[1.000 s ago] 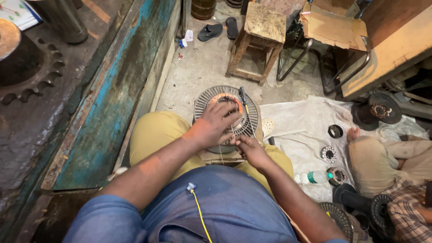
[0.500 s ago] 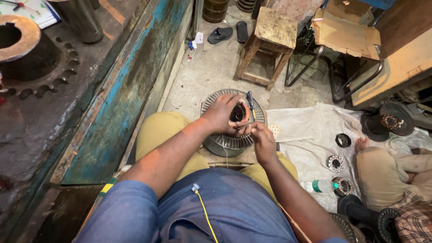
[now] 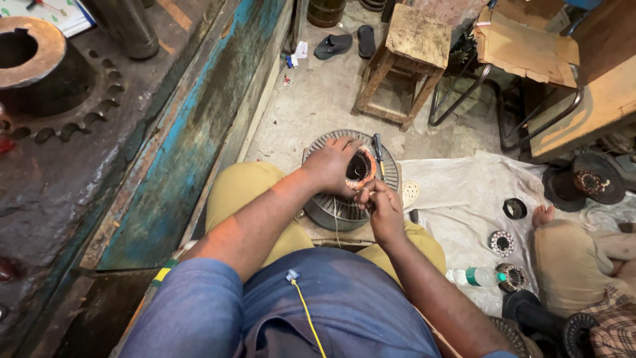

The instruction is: The person sits cross-legged and winds a thin white string around the slots of a motor stator resting on their lap. They repeatedly pull the string, wrap it around the copper windings, and adjust the tension by hand.

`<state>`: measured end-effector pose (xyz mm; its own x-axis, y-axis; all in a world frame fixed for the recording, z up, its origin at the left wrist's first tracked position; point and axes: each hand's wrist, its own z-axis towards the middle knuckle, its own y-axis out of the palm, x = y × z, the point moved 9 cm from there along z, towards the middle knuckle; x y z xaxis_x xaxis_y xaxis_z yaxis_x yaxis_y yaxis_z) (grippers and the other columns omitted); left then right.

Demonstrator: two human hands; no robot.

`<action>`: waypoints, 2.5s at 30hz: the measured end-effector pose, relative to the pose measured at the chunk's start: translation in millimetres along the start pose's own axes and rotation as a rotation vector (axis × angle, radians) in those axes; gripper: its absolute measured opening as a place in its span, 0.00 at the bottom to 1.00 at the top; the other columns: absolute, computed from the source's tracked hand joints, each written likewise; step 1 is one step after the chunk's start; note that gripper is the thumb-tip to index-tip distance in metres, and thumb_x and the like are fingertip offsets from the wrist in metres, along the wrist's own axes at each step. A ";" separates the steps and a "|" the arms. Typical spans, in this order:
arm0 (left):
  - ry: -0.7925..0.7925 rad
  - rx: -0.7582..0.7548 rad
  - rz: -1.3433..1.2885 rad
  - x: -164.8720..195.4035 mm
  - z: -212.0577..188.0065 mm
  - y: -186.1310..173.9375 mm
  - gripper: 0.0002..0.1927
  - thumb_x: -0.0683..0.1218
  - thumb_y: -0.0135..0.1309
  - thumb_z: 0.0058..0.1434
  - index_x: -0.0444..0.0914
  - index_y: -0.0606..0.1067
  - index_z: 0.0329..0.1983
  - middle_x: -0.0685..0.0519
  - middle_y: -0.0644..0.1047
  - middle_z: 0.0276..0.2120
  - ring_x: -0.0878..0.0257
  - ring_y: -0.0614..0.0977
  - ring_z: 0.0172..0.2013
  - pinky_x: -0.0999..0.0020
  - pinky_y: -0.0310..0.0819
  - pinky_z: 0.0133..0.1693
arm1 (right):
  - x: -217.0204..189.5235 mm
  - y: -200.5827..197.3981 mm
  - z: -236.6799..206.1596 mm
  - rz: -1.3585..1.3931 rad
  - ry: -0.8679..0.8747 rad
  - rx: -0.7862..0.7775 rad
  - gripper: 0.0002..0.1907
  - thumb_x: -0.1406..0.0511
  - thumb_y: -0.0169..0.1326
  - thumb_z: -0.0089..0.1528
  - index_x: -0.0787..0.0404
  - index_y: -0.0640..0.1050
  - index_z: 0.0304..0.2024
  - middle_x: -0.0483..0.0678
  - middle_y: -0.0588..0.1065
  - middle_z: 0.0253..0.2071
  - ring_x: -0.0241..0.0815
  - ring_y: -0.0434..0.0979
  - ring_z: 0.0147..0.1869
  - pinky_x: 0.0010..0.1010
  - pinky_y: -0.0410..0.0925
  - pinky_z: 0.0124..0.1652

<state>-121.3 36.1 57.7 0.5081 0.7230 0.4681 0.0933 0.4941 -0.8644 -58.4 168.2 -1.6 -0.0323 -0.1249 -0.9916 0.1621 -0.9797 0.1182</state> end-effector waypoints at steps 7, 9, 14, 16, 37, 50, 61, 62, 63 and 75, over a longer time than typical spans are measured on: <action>-0.003 -0.022 -0.007 -0.9 -0.1 2.9 0.61 0.65 0.72 0.34 0.37 0.62 0.69 0.42 0.67 0.65 0.43 0.70 0.63 0.54 0.69 0.59 | 5.8 -1.7 -2.3 -0.010 -0.004 -0.004 0.11 0.69 0.38 0.62 0.66 0.71 0.29 0.49 0.72 0.30 0.36 0.67 0.33 0.27 0.63 0.38; 0.007 -0.045 0.020 -0.3 0.4 3.5 0.62 0.65 0.72 0.34 0.36 0.61 0.70 0.41 0.67 0.65 0.42 0.70 0.63 0.55 0.68 0.60 | 2.4 -0.6 -3.6 0.001 -0.059 -0.018 0.11 0.69 0.38 0.64 0.65 0.70 0.30 0.49 0.71 0.31 0.37 0.68 0.35 0.28 0.65 0.41; 0.057 -0.080 0.056 6.6 4.2 1.5 0.68 0.68 0.75 0.30 0.33 0.58 0.70 0.37 0.65 0.65 0.40 0.68 0.63 0.55 0.65 0.62 | -3.9 1.9 -11.5 -0.086 -0.078 -0.061 0.11 0.71 0.37 0.63 0.66 0.71 0.31 0.51 0.74 0.35 0.41 0.73 0.41 0.31 0.66 0.46; 0.109 -0.102 0.063 10.5 6.9 0.8 0.67 0.64 0.75 0.31 0.34 0.58 0.72 0.36 0.64 0.66 0.40 0.68 0.63 0.55 0.65 0.62 | -13.9 7.0 -19.0 -0.073 -0.134 -0.133 0.11 0.72 0.36 0.63 0.66 0.71 0.33 0.52 0.75 0.37 0.43 0.74 0.47 0.33 0.67 0.52; 0.561 0.101 0.032 49.2 -80.4 17.0 0.13 0.50 0.58 0.57 0.41 0.80 0.43 0.52 0.79 0.48 0.53 0.70 0.64 0.46 0.57 0.65 | -24.9 -34.1 -71.6 -0.808 0.158 0.006 0.09 0.71 0.45 0.65 0.64 0.78 0.39 0.55 0.80 0.39 0.47 0.83 0.43 0.35 0.73 0.46; 0.588 -0.202 -0.148 43.8 -101.8 76.4 0.14 0.46 0.59 0.57 0.37 0.78 0.45 0.50 0.81 0.46 0.51 0.77 0.55 0.56 0.72 0.55 | -243.9 66.4 -150.9 -0.013 -0.234 -0.632 0.29 0.55 0.52 0.73 0.70 0.71 0.67 0.61 0.76 0.60 0.52 0.79 0.64 0.42 0.71 0.60; 0.280 -0.052 -0.483 37.3 -118.6 -22.0 0.16 0.44 0.58 0.65 0.40 0.78 0.56 0.48 0.79 0.57 0.51 0.80 0.55 0.60 0.75 0.55 | -229.1 64.6 -152.2 0.355 0.007 -0.547 0.26 0.56 0.50 0.71 0.73 0.73 0.59 0.65 0.81 0.32 0.50 0.79 0.28 0.36 0.70 0.24; 0.255 0.000 -0.510 36.8 -118.9 -37.3 0.16 0.44 0.58 0.65 0.40 0.77 0.56 0.48 0.79 0.55 0.52 0.81 0.54 0.62 0.76 0.54 | -233.1 68.0 -155.4 0.292 -0.034 -0.581 0.26 0.56 0.51 0.71 0.73 0.73 0.59 0.63 0.82 0.31 0.48 0.79 0.27 0.35 0.70 0.24; 0.230 0.048 -0.540 36.3 -119.8 -52.0 0.16 0.44 0.58 0.65 0.40 0.77 0.56 0.49 0.80 0.53 0.54 0.82 0.53 0.63 0.77 0.53 | -237.0 69.3 -157.3 0.230 -0.072 -0.610 0.26 0.55 0.51 0.71 0.73 0.73 0.59 0.61 0.82 0.30 0.46 0.79 0.25 0.34 0.70 0.23; 0.141 0.002 -0.811 57.9 -126.8 -96.8 0.14 0.46 0.58 0.67 0.37 0.80 0.53 0.51 0.83 0.43 0.65 0.84 0.41 0.70 0.79 0.45 | -281.2 76.5 -147.5 -0.119 -0.399 -0.520 0.09 0.66 0.61 0.63 0.68 0.82 0.39 0.45 0.75 0.21 0.36 0.67 0.22 0.34 0.59 0.26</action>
<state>7.7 -31.1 145.3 0.3865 0.0741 0.9193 0.4756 0.8380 -0.2674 108.5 151.4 278.6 -0.4257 -0.1667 -0.8894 0.5864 -0.7994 -0.1308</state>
